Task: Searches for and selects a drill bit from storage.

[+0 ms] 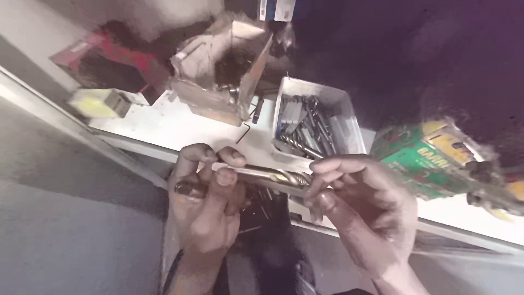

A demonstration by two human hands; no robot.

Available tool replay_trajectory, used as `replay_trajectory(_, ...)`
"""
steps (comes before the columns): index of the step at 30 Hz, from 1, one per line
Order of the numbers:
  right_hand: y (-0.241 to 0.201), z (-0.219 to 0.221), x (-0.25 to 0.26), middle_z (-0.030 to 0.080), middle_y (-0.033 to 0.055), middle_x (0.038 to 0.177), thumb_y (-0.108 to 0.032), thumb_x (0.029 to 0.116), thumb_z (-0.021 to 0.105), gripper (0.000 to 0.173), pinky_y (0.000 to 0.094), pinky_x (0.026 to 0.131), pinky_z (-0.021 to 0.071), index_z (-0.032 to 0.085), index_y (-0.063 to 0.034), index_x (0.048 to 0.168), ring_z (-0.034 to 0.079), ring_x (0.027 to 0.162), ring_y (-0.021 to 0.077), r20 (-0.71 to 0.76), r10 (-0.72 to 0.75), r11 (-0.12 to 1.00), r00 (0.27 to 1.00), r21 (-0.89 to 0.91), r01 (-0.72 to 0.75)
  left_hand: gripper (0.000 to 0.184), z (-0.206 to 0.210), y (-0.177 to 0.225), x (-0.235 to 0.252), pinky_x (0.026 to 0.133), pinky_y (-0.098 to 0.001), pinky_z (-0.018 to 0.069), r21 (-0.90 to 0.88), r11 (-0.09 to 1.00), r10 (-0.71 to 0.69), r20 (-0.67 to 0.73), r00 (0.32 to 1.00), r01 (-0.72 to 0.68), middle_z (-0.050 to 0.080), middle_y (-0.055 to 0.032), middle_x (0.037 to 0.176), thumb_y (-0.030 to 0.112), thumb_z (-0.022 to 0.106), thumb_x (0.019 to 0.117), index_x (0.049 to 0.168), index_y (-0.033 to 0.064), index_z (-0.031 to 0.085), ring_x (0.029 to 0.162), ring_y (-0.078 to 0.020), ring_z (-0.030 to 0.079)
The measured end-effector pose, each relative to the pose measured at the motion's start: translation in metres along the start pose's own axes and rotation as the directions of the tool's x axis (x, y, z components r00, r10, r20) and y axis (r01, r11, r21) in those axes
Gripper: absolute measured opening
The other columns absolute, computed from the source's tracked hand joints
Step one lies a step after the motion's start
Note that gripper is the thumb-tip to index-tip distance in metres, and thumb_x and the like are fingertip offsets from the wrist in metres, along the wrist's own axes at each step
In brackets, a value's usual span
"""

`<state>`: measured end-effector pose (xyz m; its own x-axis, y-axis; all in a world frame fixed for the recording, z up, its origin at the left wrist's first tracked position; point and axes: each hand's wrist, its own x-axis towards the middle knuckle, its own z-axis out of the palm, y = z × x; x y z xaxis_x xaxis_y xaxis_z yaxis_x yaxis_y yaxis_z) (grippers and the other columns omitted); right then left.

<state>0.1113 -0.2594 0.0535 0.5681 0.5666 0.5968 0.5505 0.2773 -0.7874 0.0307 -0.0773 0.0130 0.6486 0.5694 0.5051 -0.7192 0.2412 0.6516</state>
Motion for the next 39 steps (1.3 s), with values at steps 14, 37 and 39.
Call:
replay_trajectory(14, 0.004, -0.003, -0.004, 0.074, 0.0089, 0.096, -0.001, 0.0962, 0.066, 0.016, 0.0229, 0.061, 0.0617, 0.067, 0.0032, 0.112, 0.072, 0.077, 0.0112, -0.016, 0.079, 0.964, 0.997, 0.255, -0.073, 0.016, 0.012, -0.011, -0.009, 0.043, -0.0158, 0.0439, -0.107, 0.992, 0.064, 0.016, 0.998, -0.062, 0.064, 0.0028, 0.085, 0.024, 0.07, 0.0973, 0.106, 0.0216, 0.057, 0.05, -0.001, 0.049)
replay_trajectory(37, 0.008, -0.004, 0.001, 0.073, 0.0095, 0.105, 0.001, 0.0948, 0.069, 0.014, 0.0196, 0.061, 0.0607, 0.072, 0.0029, 0.108, 0.069, 0.074, 0.0071, -0.021, -0.071, 0.974, 0.997, 0.217, 0.073, 0.013, 0.004, -0.014, -0.004, 0.045, -0.015, 0.0427, -0.016, 0.994, 0.105, 0.07, 0.992, -0.104, 0.074, -0.0068, 0.112, 0.022, 0.064, 0.1017, 0.114, 0.0198, 0.065, 0.054, -0.0007, 0.054)
replay_trajectory(39, 0.008, -0.003, 0.001, 0.073, 0.0093, 0.104, 0.0, 0.0956, 0.068, 0.013, 0.0189, 0.06, 0.0599, 0.073, 0.002, 0.108, 0.069, 0.073, 0.0067, -0.021, -0.074, 0.975, 0.997, 0.209, 0.077, 0.013, 0.004, -0.014, -0.004, 0.046, -0.0148, 0.0427, -0.014, 0.994, 0.108, 0.076, 0.991, -0.107, 0.073, -0.0079, 0.114, 0.021, 0.063, 0.1022, 0.115, 0.0198, 0.066, 0.054, -0.0006, 0.054)
